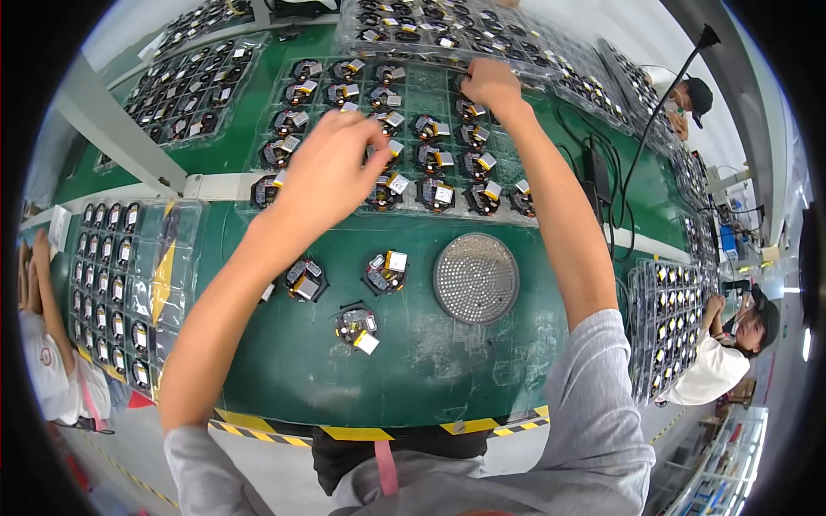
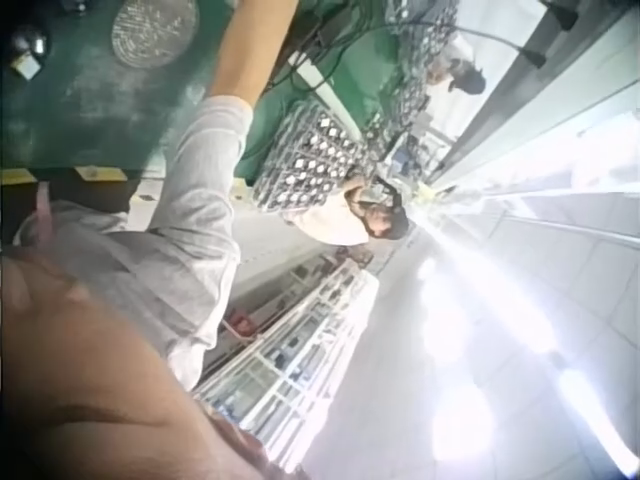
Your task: The person assembles electronic components by tightening screws with an electric screwdriver.
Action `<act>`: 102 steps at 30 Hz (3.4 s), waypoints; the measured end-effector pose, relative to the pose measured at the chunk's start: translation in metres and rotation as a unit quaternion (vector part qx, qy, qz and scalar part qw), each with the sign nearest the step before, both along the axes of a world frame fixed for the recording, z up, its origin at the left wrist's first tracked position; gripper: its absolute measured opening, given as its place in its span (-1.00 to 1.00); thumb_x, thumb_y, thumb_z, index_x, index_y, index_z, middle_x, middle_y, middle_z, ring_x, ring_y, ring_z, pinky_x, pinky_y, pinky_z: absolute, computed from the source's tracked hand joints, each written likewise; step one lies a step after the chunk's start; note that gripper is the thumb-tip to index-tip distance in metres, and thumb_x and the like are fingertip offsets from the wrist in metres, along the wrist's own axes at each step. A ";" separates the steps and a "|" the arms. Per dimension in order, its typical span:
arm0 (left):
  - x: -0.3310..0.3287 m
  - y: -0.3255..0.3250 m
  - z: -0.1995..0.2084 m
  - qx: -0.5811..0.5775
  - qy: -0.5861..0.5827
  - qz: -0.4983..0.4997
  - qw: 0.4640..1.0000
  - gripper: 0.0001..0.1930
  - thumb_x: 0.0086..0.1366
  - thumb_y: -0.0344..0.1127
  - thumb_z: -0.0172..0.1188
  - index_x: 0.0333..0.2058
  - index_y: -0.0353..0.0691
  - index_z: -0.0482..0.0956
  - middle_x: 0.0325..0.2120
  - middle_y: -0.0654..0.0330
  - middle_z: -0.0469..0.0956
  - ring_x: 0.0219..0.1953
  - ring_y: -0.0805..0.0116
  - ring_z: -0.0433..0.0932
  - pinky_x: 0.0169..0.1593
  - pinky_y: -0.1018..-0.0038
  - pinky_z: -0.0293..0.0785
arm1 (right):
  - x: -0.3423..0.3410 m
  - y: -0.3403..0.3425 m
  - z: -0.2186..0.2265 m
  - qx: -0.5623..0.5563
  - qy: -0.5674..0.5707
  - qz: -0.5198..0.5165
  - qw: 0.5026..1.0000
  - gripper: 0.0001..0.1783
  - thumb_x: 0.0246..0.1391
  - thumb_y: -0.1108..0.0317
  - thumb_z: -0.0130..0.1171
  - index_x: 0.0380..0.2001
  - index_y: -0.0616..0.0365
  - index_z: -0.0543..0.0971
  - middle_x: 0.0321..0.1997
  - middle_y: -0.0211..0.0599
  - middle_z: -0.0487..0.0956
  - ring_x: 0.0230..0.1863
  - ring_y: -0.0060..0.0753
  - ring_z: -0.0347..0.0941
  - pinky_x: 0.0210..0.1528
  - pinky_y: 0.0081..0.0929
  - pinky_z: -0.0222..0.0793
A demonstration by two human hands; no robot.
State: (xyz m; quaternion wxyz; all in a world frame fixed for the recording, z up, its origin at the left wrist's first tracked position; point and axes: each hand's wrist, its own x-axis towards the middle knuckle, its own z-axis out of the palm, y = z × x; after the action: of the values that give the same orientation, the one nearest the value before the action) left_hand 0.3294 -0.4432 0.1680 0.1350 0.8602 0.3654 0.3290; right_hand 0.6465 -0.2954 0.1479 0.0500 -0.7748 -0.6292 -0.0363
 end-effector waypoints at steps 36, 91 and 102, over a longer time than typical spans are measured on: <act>-0.050 -0.026 0.031 -0.125 -0.159 0.033 0.979 -0.74 0.39 -0.31 0.33 -0.07 -0.37 0.58 -0.22 0.20 0.69 -0.15 0.50 0.62 -0.05 0.50 0.56 | -0.174 -0.217 0.003 0.040 0.356 0.374 0.856 -0.61 0.09 0.26 0.37 -0.06 0.28 0.65 -0.34 -0.17 0.61 -0.36 -0.27 0.57 -0.29 -0.29 0.46; 0.072 -0.010 -0.007 -0.178 0.080 0.000 0.981 -0.79 0.37 -0.35 0.30 -0.13 -0.37 0.62 -0.44 0.15 0.67 -0.43 0.37 0.59 -0.25 0.42 0.53 | -0.014 -0.060 0.010 0.010 0.166 0.073 0.983 -0.58 -0.06 0.24 0.29 -0.14 0.26 0.73 -0.01 0.12 0.71 0.04 0.12 0.68 0.10 -0.10 0.61; 0.064 -0.035 0.001 -0.058 0.141 0.006 0.988 -0.68 0.31 -0.32 0.32 -0.04 -0.35 0.55 -0.28 -0.12 0.64 -0.20 -0.14 0.62 -0.10 0.10 0.50 | -0.001 -0.077 0.025 -0.011 0.284 0.115 0.952 -0.50 -0.04 0.02 0.35 -0.28 0.32 0.74 -0.27 0.18 0.72 -0.16 0.19 0.69 -0.05 -0.05 0.62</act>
State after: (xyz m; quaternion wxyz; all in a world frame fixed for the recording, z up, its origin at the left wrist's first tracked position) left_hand 0.3934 -0.4787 0.1694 0.1298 0.8866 0.4042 0.1836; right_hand 0.6458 -0.3723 0.1727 0.2226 -0.6755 -0.6744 0.1981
